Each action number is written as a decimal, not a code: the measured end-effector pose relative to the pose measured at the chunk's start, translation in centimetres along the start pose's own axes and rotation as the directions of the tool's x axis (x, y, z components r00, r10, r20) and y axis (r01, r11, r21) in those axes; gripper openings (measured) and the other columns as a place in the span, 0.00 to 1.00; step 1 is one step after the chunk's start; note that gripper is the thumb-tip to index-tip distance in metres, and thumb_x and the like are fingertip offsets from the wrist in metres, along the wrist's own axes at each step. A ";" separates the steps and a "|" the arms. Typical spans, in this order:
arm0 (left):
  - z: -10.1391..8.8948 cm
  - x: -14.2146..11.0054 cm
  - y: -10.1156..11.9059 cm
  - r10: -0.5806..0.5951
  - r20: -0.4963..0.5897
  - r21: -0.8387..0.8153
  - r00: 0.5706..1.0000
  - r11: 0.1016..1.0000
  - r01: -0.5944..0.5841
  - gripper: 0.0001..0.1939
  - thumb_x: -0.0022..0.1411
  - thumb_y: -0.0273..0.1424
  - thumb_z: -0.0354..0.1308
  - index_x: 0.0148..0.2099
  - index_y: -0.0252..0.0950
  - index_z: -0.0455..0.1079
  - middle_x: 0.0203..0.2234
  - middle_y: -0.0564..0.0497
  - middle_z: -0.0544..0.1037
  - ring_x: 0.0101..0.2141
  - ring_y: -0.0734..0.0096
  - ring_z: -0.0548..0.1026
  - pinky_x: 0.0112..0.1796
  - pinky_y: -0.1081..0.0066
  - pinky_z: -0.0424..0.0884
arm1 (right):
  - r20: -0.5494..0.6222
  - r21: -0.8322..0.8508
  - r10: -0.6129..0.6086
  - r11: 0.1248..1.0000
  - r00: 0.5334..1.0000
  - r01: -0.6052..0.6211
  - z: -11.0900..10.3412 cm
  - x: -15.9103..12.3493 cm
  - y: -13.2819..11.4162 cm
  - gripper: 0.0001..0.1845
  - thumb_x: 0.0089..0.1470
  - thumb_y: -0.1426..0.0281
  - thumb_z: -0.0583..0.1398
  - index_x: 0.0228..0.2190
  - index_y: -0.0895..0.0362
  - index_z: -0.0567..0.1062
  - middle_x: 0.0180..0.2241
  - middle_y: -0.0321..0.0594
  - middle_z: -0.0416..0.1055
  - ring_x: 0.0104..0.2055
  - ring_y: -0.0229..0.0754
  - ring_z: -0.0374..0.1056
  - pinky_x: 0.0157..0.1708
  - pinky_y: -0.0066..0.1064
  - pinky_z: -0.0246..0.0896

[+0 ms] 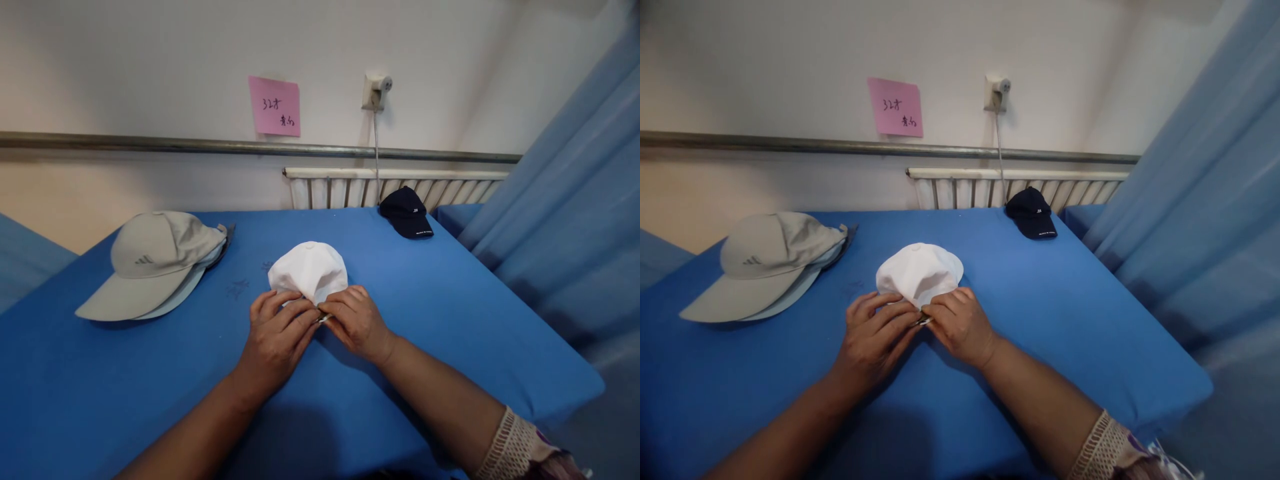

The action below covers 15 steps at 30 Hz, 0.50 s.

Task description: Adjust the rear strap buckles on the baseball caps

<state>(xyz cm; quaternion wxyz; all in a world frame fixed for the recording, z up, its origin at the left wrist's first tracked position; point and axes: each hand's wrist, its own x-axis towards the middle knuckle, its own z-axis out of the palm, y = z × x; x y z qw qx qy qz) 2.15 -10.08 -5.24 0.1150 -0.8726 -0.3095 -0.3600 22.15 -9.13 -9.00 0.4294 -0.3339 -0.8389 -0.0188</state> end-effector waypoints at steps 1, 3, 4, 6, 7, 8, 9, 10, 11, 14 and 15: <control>0.0 0.0 0.0 0.002 0.001 -0.002 1.000 1.000 -0.002 0.07 0.61 0.25 0.62 0.42 0.40 0.75 0.38 0.50 0.83 0.46 0.58 0.74 0.52 0.54 0.59 | -0.003 0.010 0.003 1.000 1.000 -0.003 0.0 0.0 0.0 0.09 0.63 0.69 0.56 0.44 0.57 0.73 0.40 0.45 0.76 0.41 0.44 0.70 0.43 0.39 0.60; 0.2 -0.1 0.0 -0.001 0.004 -0.010 1.000 1.000 0.001 0.07 0.62 0.25 0.62 0.42 0.39 0.75 0.38 0.49 0.83 0.45 0.58 0.74 0.52 0.54 0.58 | -0.006 0.034 0.023 0.999 1.000 -0.022 0.0 0.0 -0.1 0.09 0.63 0.68 0.57 0.44 0.57 0.73 0.40 0.45 0.76 0.41 0.44 0.70 0.43 0.39 0.60; 0.3 -0.1 -0.1 -0.006 0.006 -0.015 1.000 1.000 0.006 0.07 0.62 0.25 0.61 0.43 0.39 0.75 0.38 0.49 0.83 0.45 0.59 0.74 0.52 0.54 0.58 | -0.005 0.047 0.036 0.998 0.999 -0.036 0.0 -0.1 -0.1 0.08 0.63 0.68 0.57 0.43 0.57 0.72 0.40 0.45 0.76 0.42 0.44 0.70 0.43 0.39 0.60; 0.5 -0.2 -0.3 -0.019 0.014 -0.028 1.000 0.999 0.019 0.07 0.62 0.25 0.61 0.44 0.38 0.74 0.38 0.48 0.83 0.45 0.59 0.75 0.53 0.54 0.58 | -0.004 0.072 0.066 0.995 0.998 -0.066 0.0 -0.1 -0.1 0.08 0.63 0.68 0.57 0.43 0.56 0.72 0.40 0.44 0.76 0.42 0.45 0.70 0.43 0.39 0.60; 0.6 -0.3 -0.4 -0.026 0.018 -0.035 0.999 0.999 0.027 0.08 0.62 0.24 0.61 0.44 0.38 0.74 0.38 0.48 0.83 0.44 0.60 0.75 0.53 0.54 0.58 | -0.005 0.082 0.079 0.994 0.997 -0.078 0.0 -0.1 -0.1 0.08 0.63 0.68 0.58 0.43 0.56 0.72 0.40 0.44 0.76 0.42 0.45 0.70 0.43 0.39 0.60; 0.6 -0.3 -0.5 -0.032 0.022 -0.041 0.999 0.999 0.033 0.08 0.62 0.24 0.61 0.44 0.38 0.74 0.38 0.48 0.83 0.44 0.60 0.75 0.53 0.54 0.58 | -0.005 0.091 0.089 0.992 0.996 -0.088 0.0 -0.2 -0.1 0.08 0.62 0.68 0.58 0.43 0.56 0.72 0.40 0.44 0.76 0.42 0.45 0.70 0.43 0.39 0.60; 0.6 -0.3 -0.6 -0.039 0.021 -0.047 0.999 0.998 0.040 0.08 0.62 0.24 0.61 0.44 0.38 0.74 0.38 0.49 0.82 0.44 0.60 0.75 0.53 0.54 0.59 | -0.005 0.097 0.097 0.991 0.995 -0.096 0.1 -0.2 -0.1 0.08 0.62 0.68 0.58 0.43 0.56 0.72 0.40 0.44 0.76 0.42 0.45 0.70 0.43 0.39 0.60; 0.5 -0.4 -0.5 -0.047 0.013 -0.054 0.999 0.997 0.048 0.08 0.61 0.24 0.62 0.44 0.39 0.74 0.38 0.49 0.82 0.44 0.60 0.75 0.53 0.54 0.59 | -0.005 0.101 0.105 0.989 0.995 -0.103 0.1 -0.2 -0.1 0.08 0.62 0.68 0.58 0.43 0.56 0.72 0.40 0.44 0.75 0.42 0.45 0.70 0.43 0.39 0.60; 0.3 -0.4 -0.4 -0.058 -0.006 -0.065 0.998 0.996 0.058 0.09 0.60 0.24 0.62 0.43 0.39 0.74 0.38 0.48 0.82 0.44 0.60 0.75 0.52 0.54 0.60 | -0.006 0.103 0.113 0.988 0.994 -0.111 0.1 -0.2 0.0 0.07 0.62 0.68 0.58 0.43 0.56 0.71 0.40 0.44 0.75 0.42 0.45 0.70 0.43 0.38 0.60; -0.3 -0.6 0.9 -0.169 -0.092 -0.200 0.981 0.969 0.148 0.09 0.58 0.25 0.64 0.41 0.39 0.74 0.36 0.49 0.81 0.40 0.63 0.76 0.47 0.60 0.65 | -0.044 0.101 0.143 0.985 0.989 -0.138 0.1 -0.2 0.1 0.06 0.62 0.69 0.58 0.41 0.55 0.71 0.38 0.42 0.75 0.41 0.45 0.70 0.42 0.38 0.59; -0.3 -0.8 1.5 -0.263 -0.091 -0.296 0.961 0.928 0.226 0.07 0.57 0.26 0.64 0.39 0.39 0.73 0.33 0.50 0.80 0.37 0.65 0.76 0.44 0.63 0.67 | -0.061 0.096 0.152 0.985 0.986 -0.146 0.1 -0.2 0.1 0.06 0.62 0.69 0.58 0.41 0.56 0.71 0.38 0.42 0.75 0.41 0.45 0.70 0.42 0.38 0.59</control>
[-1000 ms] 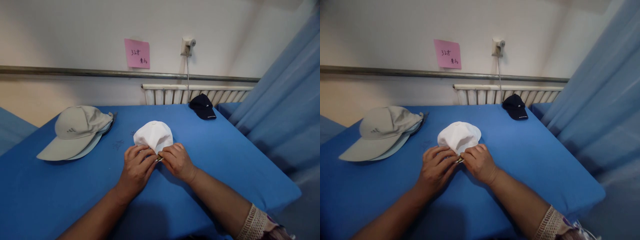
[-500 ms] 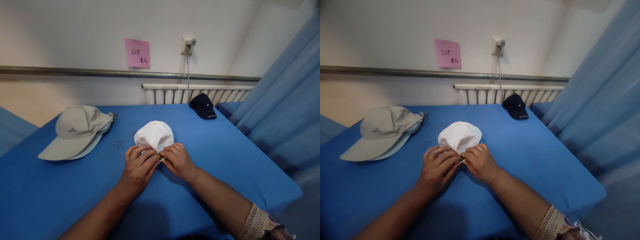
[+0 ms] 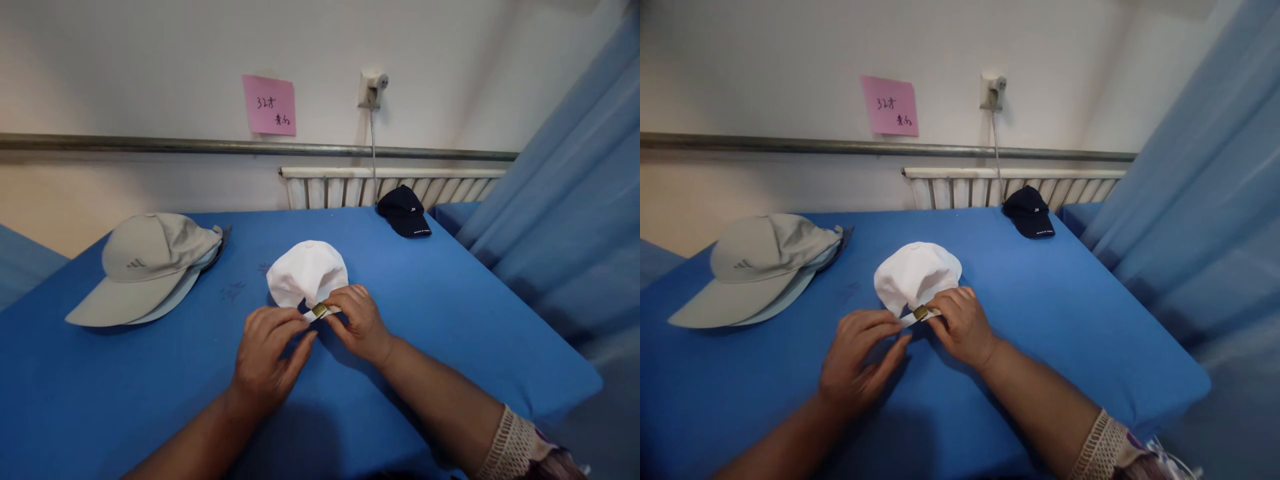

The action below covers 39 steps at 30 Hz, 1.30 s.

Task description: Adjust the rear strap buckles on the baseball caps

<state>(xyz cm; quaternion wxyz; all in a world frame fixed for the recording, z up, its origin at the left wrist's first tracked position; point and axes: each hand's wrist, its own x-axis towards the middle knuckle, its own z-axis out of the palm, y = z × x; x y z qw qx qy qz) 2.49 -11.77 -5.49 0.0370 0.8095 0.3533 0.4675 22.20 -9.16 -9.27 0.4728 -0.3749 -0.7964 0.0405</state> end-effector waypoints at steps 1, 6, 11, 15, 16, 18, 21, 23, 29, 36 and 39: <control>0.2 -0.3 0.6 -0.139 0.009 -0.116 0.990 0.983 0.139 0.04 0.58 0.27 0.63 0.37 0.39 0.73 0.30 0.52 0.79 0.34 0.67 0.76 0.40 0.66 0.68 | -0.014 -0.008 0.005 1.000 1.000 -0.005 0.1 0.0 0.0 0.05 0.62 0.69 0.58 0.41 0.56 0.71 0.37 0.42 0.75 0.41 0.45 0.70 0.42 0.38 0.59; 2.0 -1.5 2.2 -0.764 0.380 -0.564 0.522 0.256 0.785 0.09 0.56 0.35 0.66 0.34 0.36 0.72 0.26 0.54 0.75 0.28 0.73 0.72 0.31 0.73 0.68 | 0.002 -0.075 -0.006 0.997 1.000 0.006 1.0 -0.1 -0.6 0.05 0.62 0.70 0.56 0.39 0.56 0.72 0.38 0.43 0.75 0.41 0.45 0.69 0.43 0.38 0.59; 2.6 -1.4 1.2 -0.816 0.512 -0.719 0.269 -0.236 0.653 0.12 0.50 0.34 0.72 0.34 0.36 0.75 0.32 0.52 0.78 0.35 0.73 0.75 0.38 0.75 0.70 | 0.067 -0.092 -0.016 0.995 0.998 0.022 2.4 -0.1 -1.4 0.06 0.63 0.69 0.55 0.39 0.56 0.72 0.38 0.44 0.75 0.40 0.46 0.68 0.42 0.38 0.58; 1.8 -1.0 0.0 -0.847 0.471 -0.769 0.247 -0.256 0.586 0.13 0.47 0.32 0.74 0.35 0.35 0.76 0.32 0.52 0.80 0.34 0.74 0.76 0.37 0.76 0.70 | 0.097 -0.015 0.046 0.999 0.994 -0.045 2.5 -0.3 -1.7 0.09 0.63 0.68 0.57 0.44 0.58 0.72 0.40 0.45 0.75 0.42 0.47 0.68 0.43 0.38 0.60; 1.6 -0.9 -0.2 -0.853 0.460 -0.775 0.245 -0.252 0.580 0.13 0.48 0.32 0.74 0.35 0.34 0.76 0.32 0.52 0.80 0.34 0.74 0.77 0.37 0.76 0.70 | 0.094 0.017 0.074 0.997 0.993 -0.076 2.5 -0.3 -1.8 0.10 0.63 0.68 0.57 0.44 0.58 0.72 0.40 0.45 0.75 0.42 0.46 0.68 0.43 0.38 0.61; 1.2 -0.7 -0.7 -0.858 0.453 -0.783 0.243 -0.253 0.568 0.13 0.49 0.32 0.73 0.35 0.34 0.76 0.31 0.51 0.80 0.34 0.73 0.77 0.36 0.76 0.71 | 0.085 0.107 0.146 0.982 0.986 -0.155 2.6 -0.4 -1.9 0.09 0.62 0.68 0.58 0.43 0.57 0.72 0.39 0.44 0.74 0.41 0.45 0.68 0.42 0.36 0.62; 0.9 -0.6 -1.3 -0.842 0.482 -0.781 0.241 -0.288 0.554 0.11 0.50 0.30 0.72 0.35 0.34 0.76 0.30 0.51 0.81 0.32 0.73 0.78 0.35 0.76 0.72 | 0.101 0.273 0.299 0.909 0.949 -0.315 3.3 -0.2 -2.3 0.08 0.59 0.67 0.60 0.39 0.56 0.74 0.32 0.38 0.72 0.32 0.40 0.67 0.33 0.30 0.62; 0.9 -0.7 -1.6 -0.831 0.498 -0.783 0.248 -0.308 0.541 0.10 0.51 0.28 0.72 0.35 0.33 0.75 0.30 0.51 0.81 0.32 0.73 0.78 0.35 0.76 0.72 | 0.131 0.379 0.408 0.822 0.904 -0.426 4.2 0.1 -2.5 0.07 0.57 0.65 0.62 0.35 0.56 0.75 0.27 0.34 0.70 0.27 0.37 0.65 0.28 0.28 0.60; 0.9 -1.0 -2.2 -0.835 0.500 -0.792 0.231 -0.333 0.511 0.09 0.53 0.28 0.71 0.36 0.33 0.75 0.31 0.49 0.82 0.33 0.72 0.79 0.34 0.75 0.72 | 0.205 0.582 0.579 0.576 0.789 -0.574 6.8 0.9 -2.5 0.10 0.54 0.62 0.62 0.29 0.56 0.76 0.25 0.33 0.73 0.26 0.37 0.65 0.27 0.27 0.59; 0.9 -1.0 -1.8 -0.818 0.508 -0.794 0.270 -0.323 0.515 0.08 0.53 0.27 0.70 0.35 0.32 0.76 0.27 0.50 0.81 0.28 0.74 0.78 0.32 0.77 0.72 | 0.230 0.664 0.655 0.435 0.720 -0.608 7.0 0.8 -3.1 0.14 0.51 0.58 0.63 0.27 0.56 0.73 0.21 0.31 0.68 0.22 0.34 0.59 0.23 0.26 0.54; 1.0 -1.0 -1.6 -0.815 0.505 -0.795 0.284 -0.311 0.522 0.08 0.52 0.26 0.71 0.35 0.31 0.77 0.28 0.50 0.81 0.29 0.75 0.78 0.33 0.77 0.73 | 0.242 0.682 0.654 0.411 0.717 -0.605 6.3 0.8 -3.6 0.15 0.51 0.57 0.63 0.26 0.56 0.72 0.20 0.31 0.67 0.21 0.34 0.59 0.22 0.26 0.55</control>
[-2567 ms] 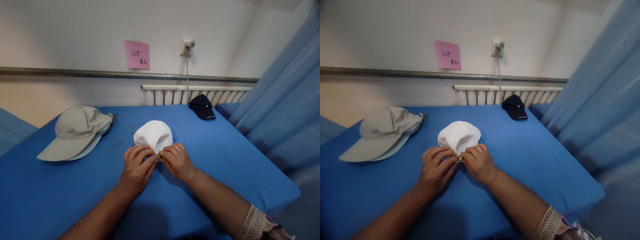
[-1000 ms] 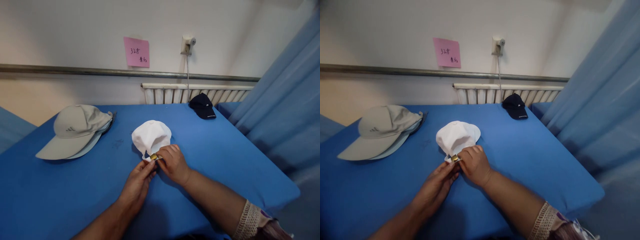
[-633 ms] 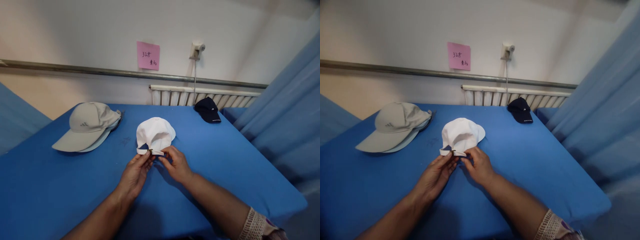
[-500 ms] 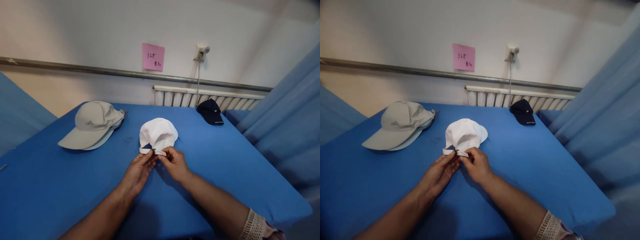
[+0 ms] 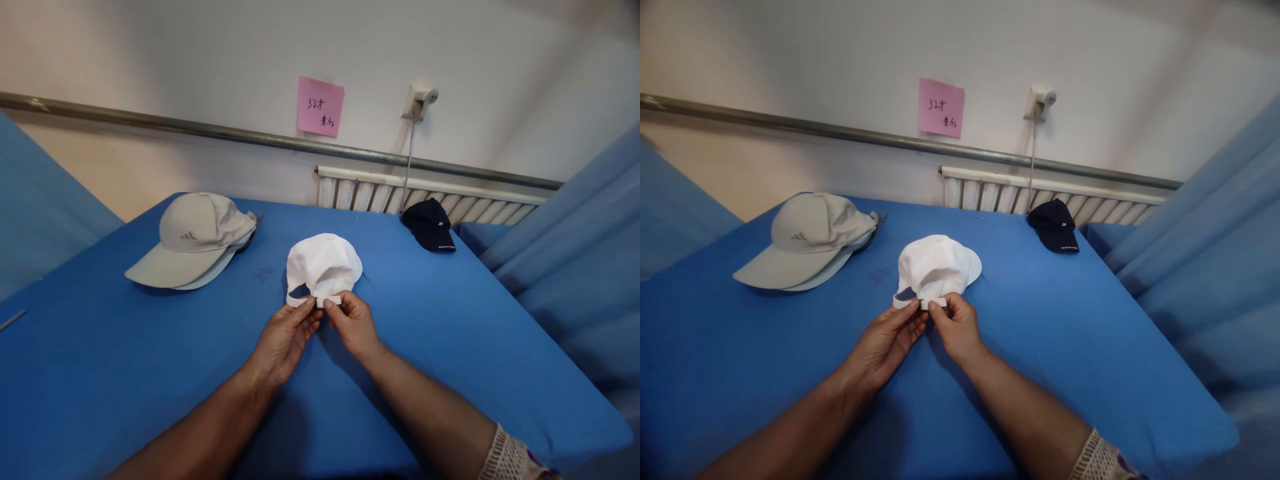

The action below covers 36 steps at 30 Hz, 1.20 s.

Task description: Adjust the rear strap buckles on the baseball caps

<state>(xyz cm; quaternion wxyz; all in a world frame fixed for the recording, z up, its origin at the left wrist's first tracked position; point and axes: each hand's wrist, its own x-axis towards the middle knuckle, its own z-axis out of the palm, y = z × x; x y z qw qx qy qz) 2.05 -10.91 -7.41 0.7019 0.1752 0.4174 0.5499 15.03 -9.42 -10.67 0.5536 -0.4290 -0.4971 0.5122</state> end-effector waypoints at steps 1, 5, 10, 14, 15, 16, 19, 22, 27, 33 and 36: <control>0.0 0.0 0.0 0.005 -0.001 0.003 1.000 1.000 -0.005 0.09 0.51 0.26 0.71 0.35 0.31 0.77 0.27 0.50 0.81 0.29 0.75 0.77 0.33 0.77 0.73 | 0.010 -0.011 -0.005 1.000 1.000 0.005 -0.1 -0.1 -0.2 0.15 0.52 0.57 0.63 0.26 0.56 0.72 0.20 0.31 0.67 0.21 0.34 0.59 0.22 0.26 0.55; 0.2 -0.1 0.0 0.013 -0.015 0.021 1.000 1.000 -0.012 0.09 0.51 0.27 0.71 0.35 0.31 0.77 0.28 0.50 0.80 0.29 0.75 0.77 0.34 0.77 0.74 | 0.057 -0.057 -0.042 0.997 0.998 0.045 -0.6 -0.5 -0.4 0.14 0.55 0.58 0.62 0.27 0.56 0.72 0.19 0.31 0.66 0.22 0.34 0.61 0.24 0.27 0.56; 0.2 0.0 -0.1 0.011 -0.026 0.063 1.000 0.998 -0.010 0.08 0.52 0.26 0.70 0.35 0.32 0.77 0.28 0.50 0.80 0.29 0.75 0.77 0.35 0.77 0.75 | 0.044 0.028 -0.018 0.999 0.999 0.016 -0.7 -0.2 -0.2 0.18 0.55 0.55 0.61 0.24 0.56 0.70 0.19 0.31 0.66 0.21 0.34 0.62 0.24 0.27 0.58; 0.2 0.1 -0.2 0.020 -0.032 0.078 0.999 0.997 -0.018 0.08 0.52 0.26 0.70 0.36 0.33 0.77 0.29 0.51 0.80 0.30 0.75 0.77 0.36 0.75 0.75 | 0.058 0.065 0.007 0.998 0.998 -0.010 -0.7 0.0 -0.2 0.20 0.55 0.53 0.61 0.24 0.56 0.69 0.19 0.31 0.66 0.21 0.34 0.62 0.25 0.28 0.58; 0.2 0.1 -0.2 0.023 -0.034 0.079 0.999 0.997 -0.020 0.08 0.52 0.26 0.70 0.36 0.32 0.77 0.29 0.50 0.80 0.30 0.75 0.77 0.36 0.75 0.75 | 0.059 0.062 0.007 0.998 0.998 -0.010 -0.8 0.0 -0.2 0.20 0.55 0.53 0.61 0.24 0.56 0.69 0.19 0.31 0.66 0.21 0.34 0.62 0.25 0.29 0.58; 0.2 0.1 -0.2 0.026 -0.037 0.079 0.999 0.997 -0.023 0.08 0.52 0.26 0.70 0.36 0.32 0.77 0.29 0.50 0.80 0.30 0.75 0.77 0.36 0.75 0.76 | 0.060 0.056 0.005 0.998 0.998 -0.008 -0.8 0.0 -0.3 0.20 0.55 0.53 0.61 0.24 0.56 0.69 0.19 0.31 0.66 0.21 0.34 0.62 0.25 0.29 0.58; 0.3 0.2 -0.2 0.042 -0.050 0.078 0.998 0.996 -0.038 0.08 0.52 0.25 0.70 0.35 0.31 0.77 0.29 0.50 0.79 0.29 0.75 0.77 0.35 0.76 0.76 | 0.064 0.031 -0.007 1.000 0.998 0.005 -1.1 -0.1 -0.2 0.19 0.55 0.54 0.61 0.24 0.56 0.69 0.18 0.31 0.67 0.21 0.34 0.62 0.25 0.28 0.57; 0.3 0.2 -0.3 0.059 -0.055 0.089 0.997 0.995 -0.054 0.09 0.50 0.24 0.71 0.35 0.30 0.77 0.29 0.50 0.79 0.28 0.76 0.76 0.34 0.76 0.76 | 0.062 0.009 -0.019 1.000 0.998 0.019 -1.2 -0.3 -0.1 0.18 0.56 0.55 0.61 0.25 0.56 0.70 0.18 0.31 0.67 0.21 0.34 0.62 0.25 0.28 0.57; 0.2 0.3 -0.3 0.072 -0.054 0.103 0.996 0.992 -0.066 0.10 0.49 0.24 0.71 0.36 0.31 0.77 0.29 0.51 0.79 0.28 0.76 0.76 0.34 0.76 0.75 | 0.044 -0.015 -0.022 1.000 0.999 0.023 -1.3 -0.4 0.0 0.16 0.56 0.57 0.61 0.25 0.55 0.70 0.19 0.31 0.67 0.22 0.35 0.62 0.25 0.28 0.58; 0.0 0.3 -0.1 0.002 -0.051 0.049 0.999 0.999 0.001 0.04 0.56 0.24 0.66 0.37 0.32 0.76 0.29 0.50 0.81 0.29 0.74 0.78 0.33 0.76 0.75 | 0.004 0.004 -0.016 1.000 1.000 0.016 -1.5 -0.2 0.1 0.18 0.56 0.54 0.61 0.24 0.55 0.69 0.20 0.32 0.67 0.21 0.35 0.63 0.25 0.29 0.58; 0.0 0.4 0.0 -0.019 -0.080 0.003 0.997 1.000 0.020 0.02 0.60 0.23 0.63 0.37 0.31 0.76 0.28 0.48 0.80 0.29 0.72 0.79 0.30 0.76 0.75 | -0.023 -0.004 0.000 1.000 1.000 0.000 -1.8 -0.1 0.3 0.20 0.57 0.53 0.59 0.24 0.55 0.69 0.19 0.31 0.66 0.21 0.34 0.62 0.25 0.29 0.58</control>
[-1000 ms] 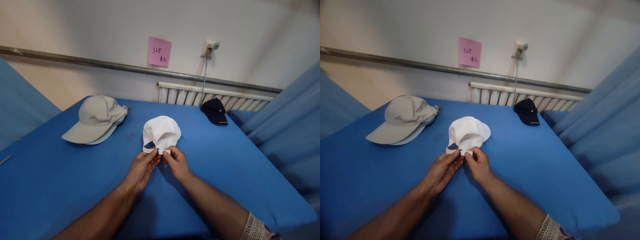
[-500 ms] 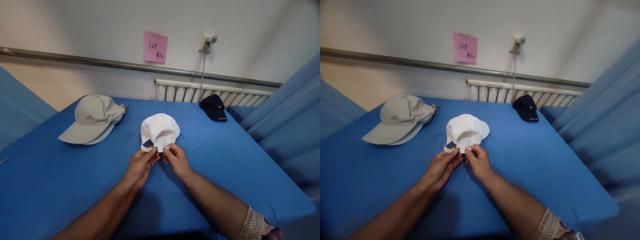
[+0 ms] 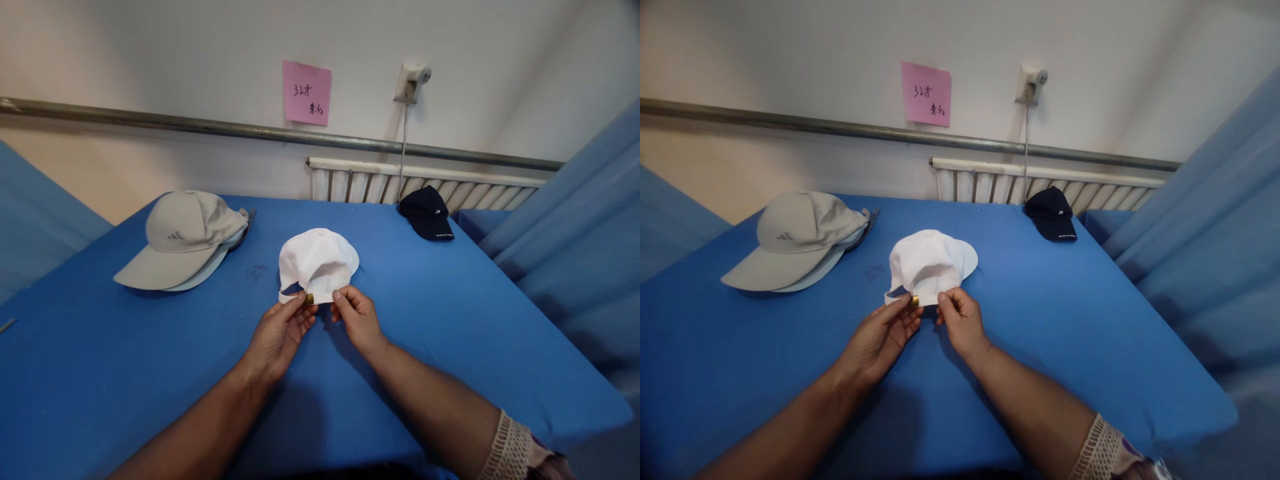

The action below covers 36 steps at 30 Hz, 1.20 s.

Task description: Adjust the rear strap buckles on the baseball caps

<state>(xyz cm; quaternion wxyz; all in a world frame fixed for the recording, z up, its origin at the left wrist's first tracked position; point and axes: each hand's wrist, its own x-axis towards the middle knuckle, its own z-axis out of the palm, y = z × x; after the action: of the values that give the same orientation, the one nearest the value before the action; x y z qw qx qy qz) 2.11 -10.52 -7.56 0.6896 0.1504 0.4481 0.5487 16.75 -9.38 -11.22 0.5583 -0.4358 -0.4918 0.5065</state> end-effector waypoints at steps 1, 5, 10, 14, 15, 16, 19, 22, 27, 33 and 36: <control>0.0 0.0 0.0 -0.005 -0.006 -0.013 1.000 1.000 0.005 0.02 0.60 0.22 0.62 0.36 0.30 0.75 0.27 0.48 0.80 0.29 0.71 0.79 0.30 0.76 0.75 | -0.006 -0.007 0.004 1.000 1.000 -0.004 -0.1 0.1 0.1 0.21 0.57 0.52 0.59 0.23 0.55 0.69 0.18 0.31 0.66 0.21 0.34 0.62 0.26 0.28 0.58; 0.1 0.0 -0.1 -0.014 0.011 -0.042 1.000 0.999 0.015 0.04 0.61 0.19 0.59 0.36 0.30 0.74 0.27 0.47 0.80 0.29 0.71 0.79 0.31 0.75 0.77 | -0.016 0.003 0.052 0.999 0.999 -0.052 -0.2 0.1 0.5 0.25 0.54 0.48 0.60 0.22 0.56 0.70 0.17 0.31 0.66 0.19 0.33 0.61 0.23 0.27 0.57; 0.0 0.0 -0.2 -0.027 0.054 -0.049 0.998 0.998 0.029 0.03 0.61 0.19 0.60 0.37 0.30 0.74 0.29 0.47 0.81 0.30 0.70 0.80 0.33 0.74 0.78 | 0.102 0.059 0.244 0.966 0.964 -0.251 0.1 -0.2 0.5 0.33 0.49 0.40 0.59 0.23 0.59 0.73 0.17 0.34 0.68 0.15 0.33 0.62 0.17 0.26 0.55; 0.1 -0.1 -0.2 -0.047 0.073 -0.014 0.996 0.999 0.048 0.02 0.62 0.23 0.62 0.36 0.29 0.75 0.30 0.46 0.81 0.29 0.71 0.80 0.30 0.75 0.78 | 0.141 0.209 0.316 0.917 0.938 -0.340 0.4 -0.3 0.3 0.31 0.42 0.42 0.66 0.28 0.60 0.74 0.22 0.34 0.71 0.17 0.32 0.64 0.17 0.24 0.56; 0.1 -0.1 -0.3 -0.046 0.075 -0.002 0.996 0.999 0.046 0.02 0.61 0.23 0.62 0.36 0.28 0.75 0.29 0.46 0.80 0.28 0.71 0.79 0.29 0.76 0.77 | 0.148 0.254 0.327 0.900 0.933 -0.356 0.4 -0.3 0.3 0.30 0.43 0.44 0.67 0.29 0.60 0.74 0.22 0.34 0.71 0.18 0.32 0.64 0.17 0.24 0.56; 0.1 -0.1 -0.3 -0.041 0.076 0.010 0.996 0.999 0.040 0.02 0.61 0.23 0.62 0.36 0.28 0.75 0.29 0.46 0.80 0.28 0.72 0.79 0.29 0.76 0.77 | 0.157 0.297 0.341 0.879 0.927 -0.374 0.5 -0.3 0.2 0.29 0.43 0.45 0.67 0.30 0.60 0.74 0.23 0.34 0.72 0.18 0.31 0.64 0.17 0.23 0.56; 0.1 0.0 -0.5 -0.017 0.073 0.035 0.997 0.999 0.014 0.01 0.59 0.22 0.63 0.36 0.29 0.75 0.29 0.47 0.81 0.30 0.72 0.80 0.33 0.76 0.78 | 0.188 0.416 0.392 0.799 0.901 -0.434 0.5 -0.5 0.0 0.26 0.44 0.50 0.70 0.31 0.61 0.75 0.23 0.34 0.72 0.19 0.30 0.63 0.18 0.22 0.55; 0.0 0.1 -0.7 -0.007 0.091 0.067 0.996 0.998 0.001 0.03 0.58 0.22 0.65 0.36 0.29 0.75 0.30 0.46 0.81 0.30 0.72 0.79 0.35 0.75 0.78 | 0.213 0.504 0.432 0.720 0.876 -0.477 0.5 -0.5 -0.2 0.24 0.45 0.54 0.71 0.31 0.62 0.76 0.23 0.34 0.71 0.19 0.30 0.63 0.18 0.22 0.56; -0.1 0.1 -1.1 -0.001 0.127 0.079 0.992 0.997 -0.009 0.04 0.56 0.21 0.66 0.35 0.29 0.76 0.29 0.47 0.80 0.30 0.71 0.79 0.35 0.74 0.78 | 0.235 0.562 0.504 0.627 0.831 -0.539 0.2 -0.3 -0.2 0.17 0.46 0.62 0.71 0.32 0.62 0.77 0.22 0.35 0.72 0.20 0.30 0.62 0.19 0.22 0.58; -0.1 0.7 -0.7 -0.064 0.120 -0.066 0.991 0.995 0.072 0.05 0.60 0.18 0.59 0.36 0.30 0.75 0.30 0.48 0.80 0.31 0.71 0.79 0.35 0.74 0.77 | 0.260 0.650 0.499 0.543 0.827 -0.532 -0.2 0.1 -0.2 0.12 0.45 0.71 0.69 0.32 0.62 0.76 0.24 0.35 0.73 0.22 0.32 0.65 0.22 0.23 0.62; 0.0 1.0 0.2 -0.111 0.133 -0.216 0.985 0.966 0.138 0.09 0.66 0.20 0.53 0.40 0.30 0.74 0.33 0.46 0.81 0.35 0.68 0.80 0.37 0.70 0.78 | 0.260 0.685 0.530 0.488 0.807 -0.541 -0.3 0.3 0.0 0.09 0.46 0.73 0.66 0.33 0.62 0.75 0.24 0.36 0.74 0.22 0.32 0.65 0.22 0.24 0.62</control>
<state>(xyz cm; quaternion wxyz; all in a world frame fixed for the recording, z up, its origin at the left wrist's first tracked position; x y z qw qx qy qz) 1.98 -9.60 -7.90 0.7608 0.0754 0.3497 0.5414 17.08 -9.05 -11.18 0.4952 -0.3021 -0.0904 0.8095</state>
